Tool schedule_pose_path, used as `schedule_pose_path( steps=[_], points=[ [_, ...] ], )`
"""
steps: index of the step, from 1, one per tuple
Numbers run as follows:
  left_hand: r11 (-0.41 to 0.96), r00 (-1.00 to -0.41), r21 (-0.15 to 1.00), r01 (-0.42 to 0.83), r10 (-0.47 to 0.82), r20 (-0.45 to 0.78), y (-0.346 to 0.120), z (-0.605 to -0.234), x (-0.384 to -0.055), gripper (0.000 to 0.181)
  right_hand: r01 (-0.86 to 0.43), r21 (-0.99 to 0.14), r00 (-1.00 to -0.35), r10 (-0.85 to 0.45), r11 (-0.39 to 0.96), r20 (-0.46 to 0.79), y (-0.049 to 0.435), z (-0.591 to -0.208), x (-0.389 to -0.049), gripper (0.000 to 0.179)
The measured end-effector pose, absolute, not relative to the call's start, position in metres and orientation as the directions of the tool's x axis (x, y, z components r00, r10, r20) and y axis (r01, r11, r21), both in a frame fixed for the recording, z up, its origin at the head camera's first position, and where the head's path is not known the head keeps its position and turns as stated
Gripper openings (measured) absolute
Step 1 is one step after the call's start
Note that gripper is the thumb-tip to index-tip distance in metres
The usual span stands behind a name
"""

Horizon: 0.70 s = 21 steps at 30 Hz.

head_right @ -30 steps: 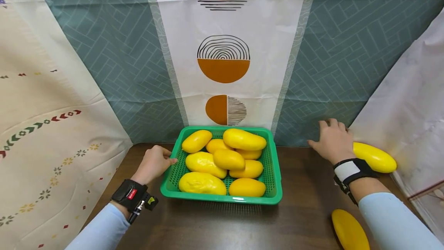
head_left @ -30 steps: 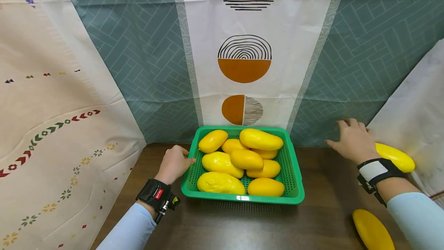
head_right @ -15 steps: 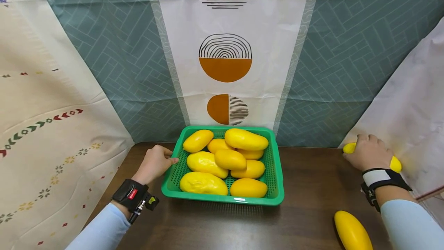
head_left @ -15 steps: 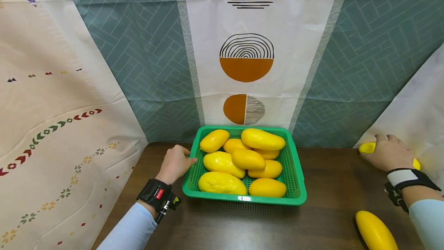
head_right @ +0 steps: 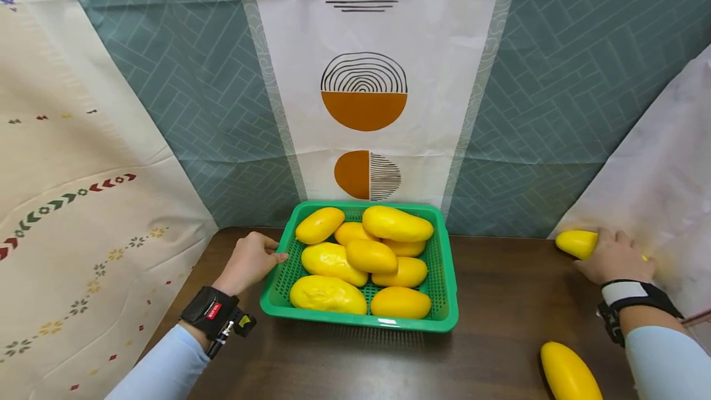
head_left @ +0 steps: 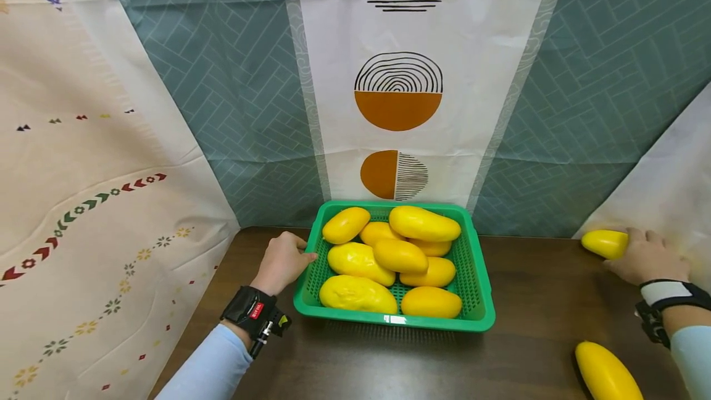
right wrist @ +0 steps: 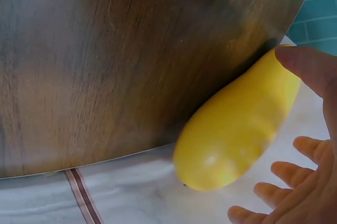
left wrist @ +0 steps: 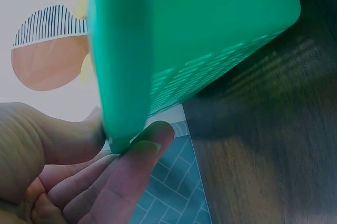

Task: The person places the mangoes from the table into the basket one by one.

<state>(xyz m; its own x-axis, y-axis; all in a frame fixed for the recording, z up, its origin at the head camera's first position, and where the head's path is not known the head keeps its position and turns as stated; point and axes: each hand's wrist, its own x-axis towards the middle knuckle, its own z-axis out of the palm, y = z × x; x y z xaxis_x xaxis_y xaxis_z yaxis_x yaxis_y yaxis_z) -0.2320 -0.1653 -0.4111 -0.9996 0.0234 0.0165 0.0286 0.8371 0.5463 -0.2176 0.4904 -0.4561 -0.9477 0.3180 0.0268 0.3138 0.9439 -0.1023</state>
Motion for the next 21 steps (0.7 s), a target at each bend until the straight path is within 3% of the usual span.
schedule_pose_path(
  steps=[13, 21],
  points=[
    [0.842, -1.000, 0.539, 0.004, 0.007, -0.004, -0.164, -0.409, -0.233, 0.038, 0.327, -0.101, -0.945, 0.328, 0.940, -0.011, 0.494, -0.464, -0.216, 0.086],
    [0.832, -1.000, 0.554, 0.012, 0.012, 0.002, -0.165, -0.411, -0.233, 0.036, 0.323, -0.049, -0.945, 0.325, 0.945, 0.025, 0.496, -0.468, -0.217, 0.071]
  ],
)
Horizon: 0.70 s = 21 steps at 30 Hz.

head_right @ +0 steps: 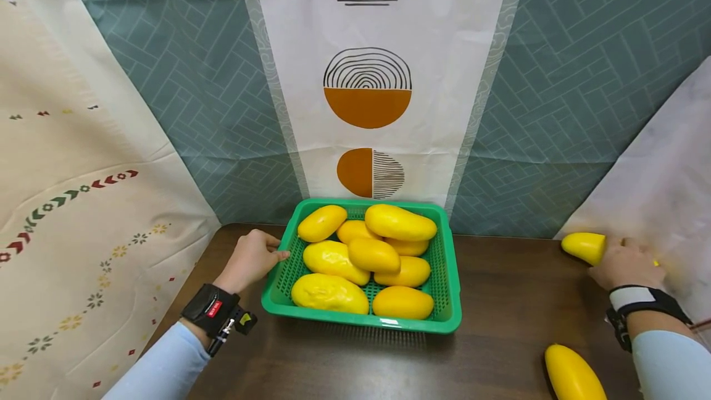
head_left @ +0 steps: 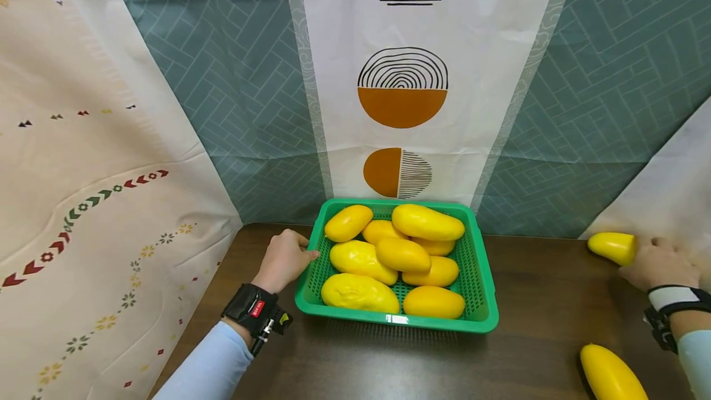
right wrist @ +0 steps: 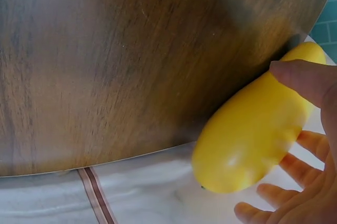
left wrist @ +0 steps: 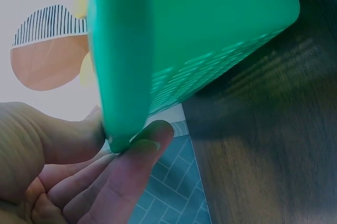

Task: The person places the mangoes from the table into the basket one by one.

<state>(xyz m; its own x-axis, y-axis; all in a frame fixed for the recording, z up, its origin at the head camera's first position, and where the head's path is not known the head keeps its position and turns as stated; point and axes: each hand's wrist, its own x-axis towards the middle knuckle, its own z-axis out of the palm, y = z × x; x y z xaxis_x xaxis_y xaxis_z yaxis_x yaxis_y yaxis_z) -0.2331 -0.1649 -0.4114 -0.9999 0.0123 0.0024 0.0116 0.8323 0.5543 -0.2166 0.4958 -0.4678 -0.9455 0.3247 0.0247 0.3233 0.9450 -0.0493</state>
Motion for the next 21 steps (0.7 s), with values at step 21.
schedule_pose_path(
  steps=[21],
  points=[
    [0.843, -1.000, 0.538, -0.004, 0.003, -0.012, -0.1647, -0.4104, -0.2335, 0.038, 0.343, -0.069, -0.939, 0.345, 0.937, 0.012, 0.4953, -0.4700, -0.2149, 0.060]
  ],
)
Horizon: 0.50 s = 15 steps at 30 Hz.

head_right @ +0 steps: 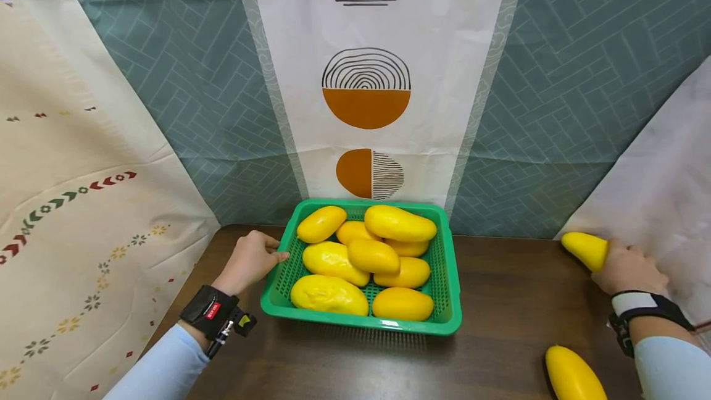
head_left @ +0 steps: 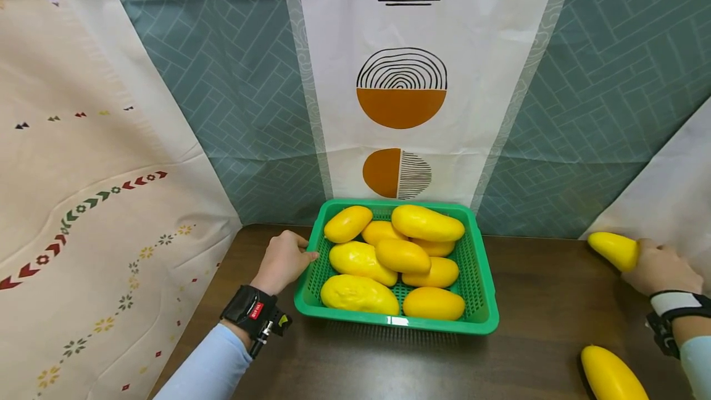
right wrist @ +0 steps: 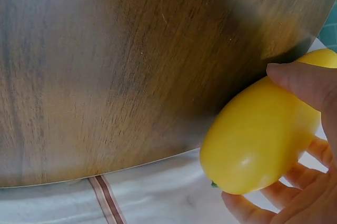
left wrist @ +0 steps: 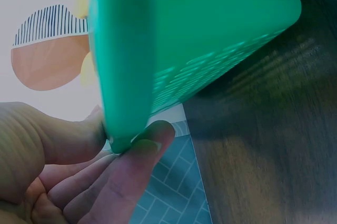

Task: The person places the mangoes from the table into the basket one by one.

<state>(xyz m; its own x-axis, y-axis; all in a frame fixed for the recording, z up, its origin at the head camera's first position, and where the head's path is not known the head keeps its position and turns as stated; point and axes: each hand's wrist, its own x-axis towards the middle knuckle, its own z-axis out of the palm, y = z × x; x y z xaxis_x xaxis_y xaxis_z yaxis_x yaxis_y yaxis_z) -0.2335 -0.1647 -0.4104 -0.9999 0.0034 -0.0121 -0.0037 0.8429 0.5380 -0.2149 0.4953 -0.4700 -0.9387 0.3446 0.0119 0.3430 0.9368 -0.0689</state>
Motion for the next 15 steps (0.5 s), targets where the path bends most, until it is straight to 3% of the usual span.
schedule_pose_path(
  steps=[9, 15],
  points=[
    [0.838, -1.000, 0.545, 0.007, 0.012, -0.006, -0.164, -0.411, -0.233, 0.038, 0.238, -0.120, -0.970, 0.243, 0.964, 0.028, 0.483, -0.461, -0.212, 0.067],
    [0.836, -1.000, 0.549, 0.011, 0.015, -0.003, -0.164, -0.411, -0.232, 0.037, 0.066, -0.169, -0.978, 0.097, 0.983, 0.184, 0.459, -0.452, -0.218, 0.071]
  ],
)
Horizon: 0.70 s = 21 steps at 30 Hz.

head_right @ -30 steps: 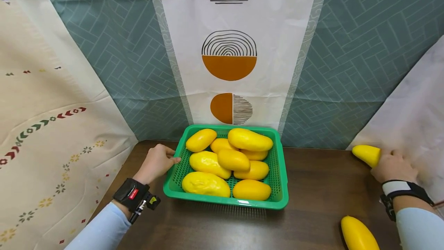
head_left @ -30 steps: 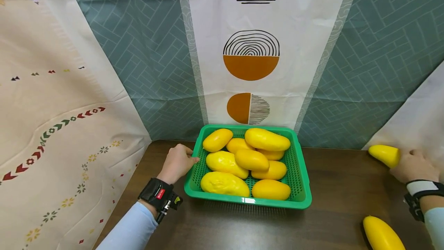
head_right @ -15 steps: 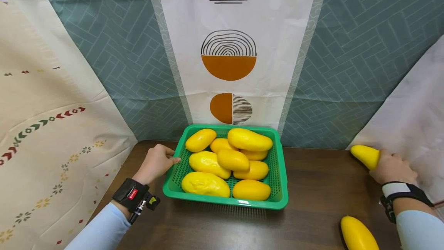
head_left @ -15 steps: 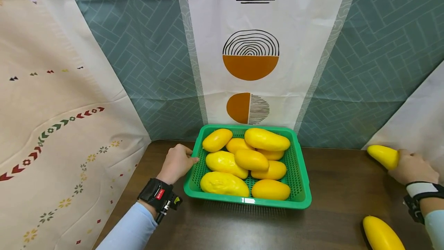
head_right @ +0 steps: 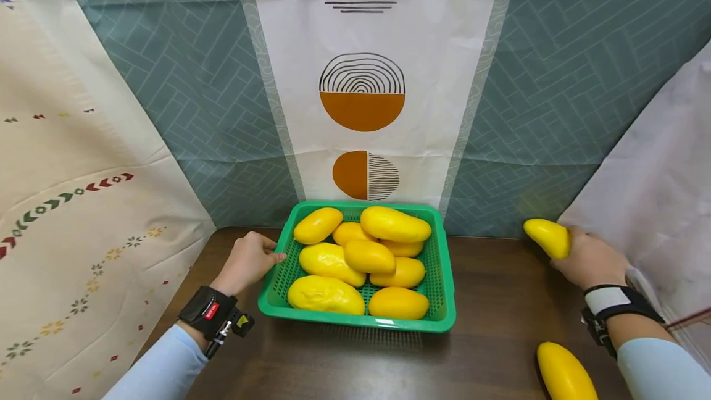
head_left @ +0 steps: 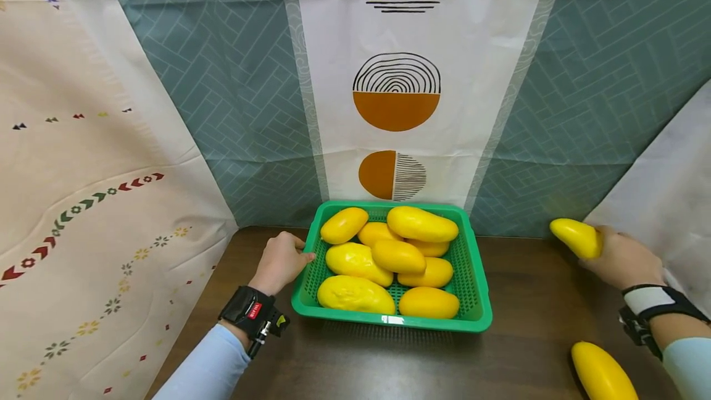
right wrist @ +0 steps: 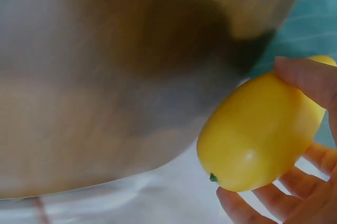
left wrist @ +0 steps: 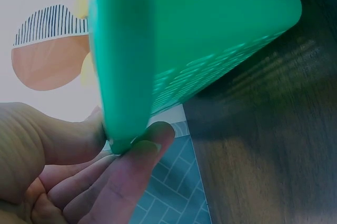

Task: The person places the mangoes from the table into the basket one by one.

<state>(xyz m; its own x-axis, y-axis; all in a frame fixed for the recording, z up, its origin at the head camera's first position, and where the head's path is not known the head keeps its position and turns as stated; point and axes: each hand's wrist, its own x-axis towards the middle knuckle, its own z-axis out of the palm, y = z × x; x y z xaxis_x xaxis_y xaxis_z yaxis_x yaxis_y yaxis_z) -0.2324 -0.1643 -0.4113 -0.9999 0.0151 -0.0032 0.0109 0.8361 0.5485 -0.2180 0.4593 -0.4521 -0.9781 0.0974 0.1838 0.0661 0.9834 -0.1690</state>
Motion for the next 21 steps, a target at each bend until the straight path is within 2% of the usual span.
schedule_pose_path(
  steps=[5, 11, 21],
  points=[
    [0.832, -1.000, 0.555, 0.009, 0.016, -0.006, -0.164, -0.412, -0.233, 0.037, -0.064, -0.180, -0.948, -0.004, 0.982, 0.318, 0.427, -0.438, -0.224, 0.072],
    [0.828, -1.000, 0.560, 0.007, 0.014, -0.009, -0.165, -0.414, -0.233, 0.037, -0.110, -0.191, -0.925, -0.031, 0.975, 0.378, 0.376, -0.412, -0.224, 0.077],
    [0.829, -1.000, 0.560, 0.006, 0.012, -0.007, -0.164, -0.414, -0.233, 0.036, -0.273, -0.173, -0.860, -0.159, 0.946, 0.485, 0.287, -0.379, -0.213, 0.079]
  ],
)
